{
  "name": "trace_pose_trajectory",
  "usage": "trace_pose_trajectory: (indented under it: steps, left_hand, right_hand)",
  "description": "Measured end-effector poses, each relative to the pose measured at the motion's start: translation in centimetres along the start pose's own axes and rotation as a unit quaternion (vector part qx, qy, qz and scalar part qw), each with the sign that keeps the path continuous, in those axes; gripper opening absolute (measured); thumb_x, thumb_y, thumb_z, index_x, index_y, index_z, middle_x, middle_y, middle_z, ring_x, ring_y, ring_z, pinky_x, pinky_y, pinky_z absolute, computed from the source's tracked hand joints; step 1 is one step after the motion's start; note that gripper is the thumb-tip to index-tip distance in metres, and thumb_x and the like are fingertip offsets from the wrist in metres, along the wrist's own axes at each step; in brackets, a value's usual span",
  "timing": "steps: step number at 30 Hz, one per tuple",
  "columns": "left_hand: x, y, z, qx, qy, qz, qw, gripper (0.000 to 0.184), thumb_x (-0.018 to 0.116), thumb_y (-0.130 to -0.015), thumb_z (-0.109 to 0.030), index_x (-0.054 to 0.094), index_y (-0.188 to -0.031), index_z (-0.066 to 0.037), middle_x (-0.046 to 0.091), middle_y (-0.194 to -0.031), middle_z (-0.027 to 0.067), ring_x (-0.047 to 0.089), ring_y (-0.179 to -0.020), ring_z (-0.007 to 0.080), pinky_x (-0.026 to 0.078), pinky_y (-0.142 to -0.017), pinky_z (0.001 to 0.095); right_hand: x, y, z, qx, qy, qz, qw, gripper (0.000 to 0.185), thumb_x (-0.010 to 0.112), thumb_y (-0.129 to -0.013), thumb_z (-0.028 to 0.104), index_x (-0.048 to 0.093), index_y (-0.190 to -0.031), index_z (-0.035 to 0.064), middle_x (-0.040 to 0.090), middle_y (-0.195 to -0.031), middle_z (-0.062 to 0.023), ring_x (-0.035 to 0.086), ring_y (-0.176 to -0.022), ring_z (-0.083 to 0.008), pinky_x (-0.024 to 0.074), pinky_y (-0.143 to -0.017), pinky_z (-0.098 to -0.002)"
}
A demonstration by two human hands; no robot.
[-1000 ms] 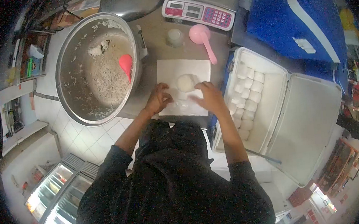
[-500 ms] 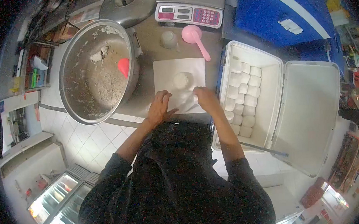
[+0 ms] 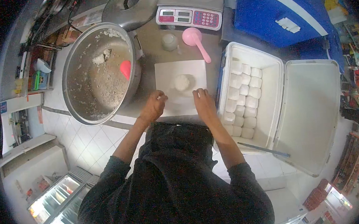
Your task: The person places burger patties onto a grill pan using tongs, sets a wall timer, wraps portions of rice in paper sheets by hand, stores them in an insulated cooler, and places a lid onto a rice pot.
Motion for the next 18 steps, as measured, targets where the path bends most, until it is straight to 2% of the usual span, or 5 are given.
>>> trace_pose_trajectory:
  steps: [2,8,12,15,18]
  left_hand:
    - [0.0,0.6,0.6,-0.005,0.014,-0.001,1.0,0.021,0.063,-0.082,0.002,0.065,-0.102,-0.004,0.058,-0.112,0.0175,0.059,-0.102,0.0373,0.052,-0.085,0.0441]
    - [-0.7,0.1,0.8,-0.038,0.122,-0.054,0.99,0.014,0.062,-0.087,-0.002,0.067,-0.1,-0.003,0.065,-0.097,0.0167,0.063,-0.094,0.0364,0.051,-0.086,0.0427]
    - [-1.3,-1.2,1.7,-0.104,0.152,-0.085,0.979,0.011,0.06,-0.091,-0.005,0.068,-0.098,-0.003,0.067,-0.092,0.0155,0.065,-0.091,0.0302,0.051,-0.084,0.0385]
    - [0.2,-3.5,4.4,-0.136,0.251,-0.104,0.953,0.022,0.055,-0.091,-0.004,0.064,-0.112,-0.006,0.066,-0.098,0.0184,0.064,-0.09,0.0348,0.051,-0.08,0.0394]
    - [2.7,-5.9,8.1,-0.281,0.361,-0.106,0.883,0.028,0.054,-0.091,-0.006,0.057,-0.119,-0.005,0.067,-0.101,0.019,0.065,-0.092,0.0366,0.051,-0.084,0.0424]
  right_hand:
    - [0.1,0.0,-0.9,0.021,-0.003,0.036,0.999,0.041,0.058,-0.083,0.002,0.054,-0.124,0.0001,0.056,-0.119,-0.0173,0.06,-0.108,-0.031,0.0522,-0.086,-0.0416]
    - [-2.3,0.3,-0.5,-0.075,-0.013,-0.092,0.993,0.029,0.059,-0.084,0.002,0.062,-0.112,0.0034,0.06,-0.114,-0.0138,0.061,-0.103,-0.0319,0.0519,-0.083,-0.0442]
    - [-2.3,-1.0,-1.4,-0.015,-0.197,-0.05,0.979,0.018,0.061,-0.085,0.005,0.066,-0.102,0.0029,0.065,-0.1,-0.0127,0.064,-0.093,-0.0315,0.0524,-0.08,-0.042]
    - [-0.6,-4.2,-4.4,0.028,-0.282,-0.06,0.957,0.013,0.063,-0.086,0.01,0.069,-0.097,0.0051,0.069,-0.095,-0.0129,0.065,-0.094,-0.0323,0.0525,-0.083,-0.0413]
    - [1.6,-8.3,-7.2,0.098,-0.348,-0.033,0.932,0.012,0.065,-0.086,0.014,0.069,-0.095,0.0064,0.071,-0.097,-0.0141,0.067,-0.096,-0.0333,0.0527,-0.083,-0.0412]
Point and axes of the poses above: each hand's wrist, its own y-axis away from the middle knuckle, its own x-axis out of the palm, z = x × y, the point moved 6 cm from there along -y, towards the middle knuckle
